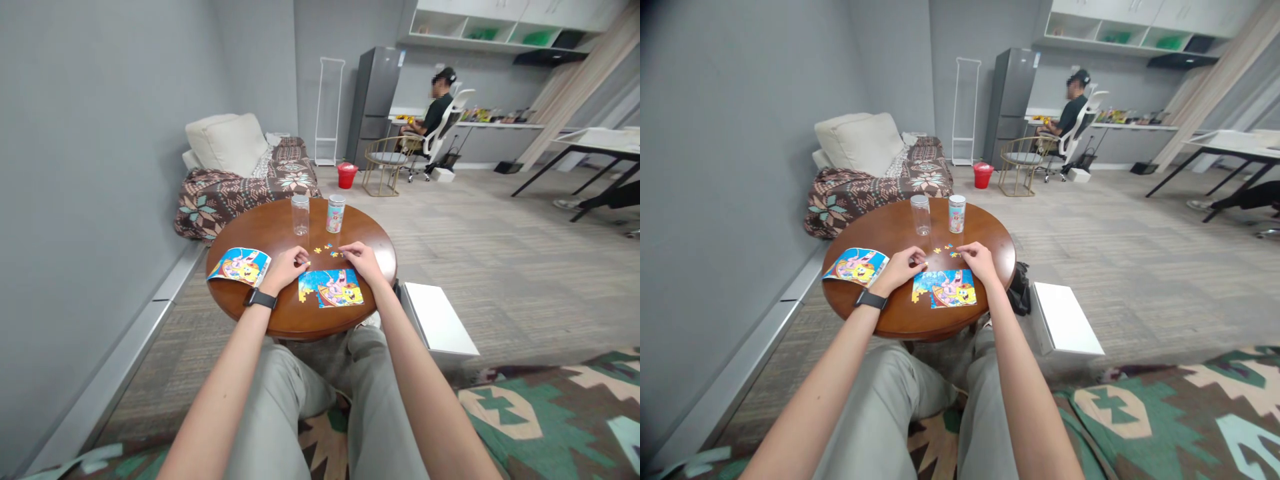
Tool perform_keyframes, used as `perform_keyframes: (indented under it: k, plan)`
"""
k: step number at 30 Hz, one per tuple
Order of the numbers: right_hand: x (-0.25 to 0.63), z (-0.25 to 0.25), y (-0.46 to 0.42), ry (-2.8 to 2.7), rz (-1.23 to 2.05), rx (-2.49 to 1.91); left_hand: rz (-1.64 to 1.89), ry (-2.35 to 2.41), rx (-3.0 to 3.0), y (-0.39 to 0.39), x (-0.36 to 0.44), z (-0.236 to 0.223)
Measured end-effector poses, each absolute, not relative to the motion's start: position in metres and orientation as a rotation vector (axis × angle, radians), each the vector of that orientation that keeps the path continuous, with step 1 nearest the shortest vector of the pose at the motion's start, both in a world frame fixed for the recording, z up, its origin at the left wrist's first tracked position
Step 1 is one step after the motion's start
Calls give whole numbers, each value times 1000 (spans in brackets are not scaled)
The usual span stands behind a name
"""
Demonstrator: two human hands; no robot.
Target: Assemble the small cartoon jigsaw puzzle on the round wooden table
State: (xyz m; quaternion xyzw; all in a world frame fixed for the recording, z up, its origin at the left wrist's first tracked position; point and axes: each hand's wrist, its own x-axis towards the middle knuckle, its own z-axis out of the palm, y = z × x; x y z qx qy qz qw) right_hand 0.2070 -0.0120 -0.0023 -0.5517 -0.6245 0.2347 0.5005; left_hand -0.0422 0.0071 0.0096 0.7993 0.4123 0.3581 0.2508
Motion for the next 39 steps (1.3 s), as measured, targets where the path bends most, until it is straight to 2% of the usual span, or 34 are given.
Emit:
perform_keyframes:
  k: [15, 31, 39]
  plan:
    - [203, -11, -9, -1556, 447, -1448, 1034, 1109, 2234, 11, -45, 7]
    - [204, -11, -6, -1496, 569, -1411, 1084, 1089, 2204, 11, -44, 5]
    - [205, -12, -8, -1556, 376, -1424, 1077, 1095, 2205, 10, -44, 7]
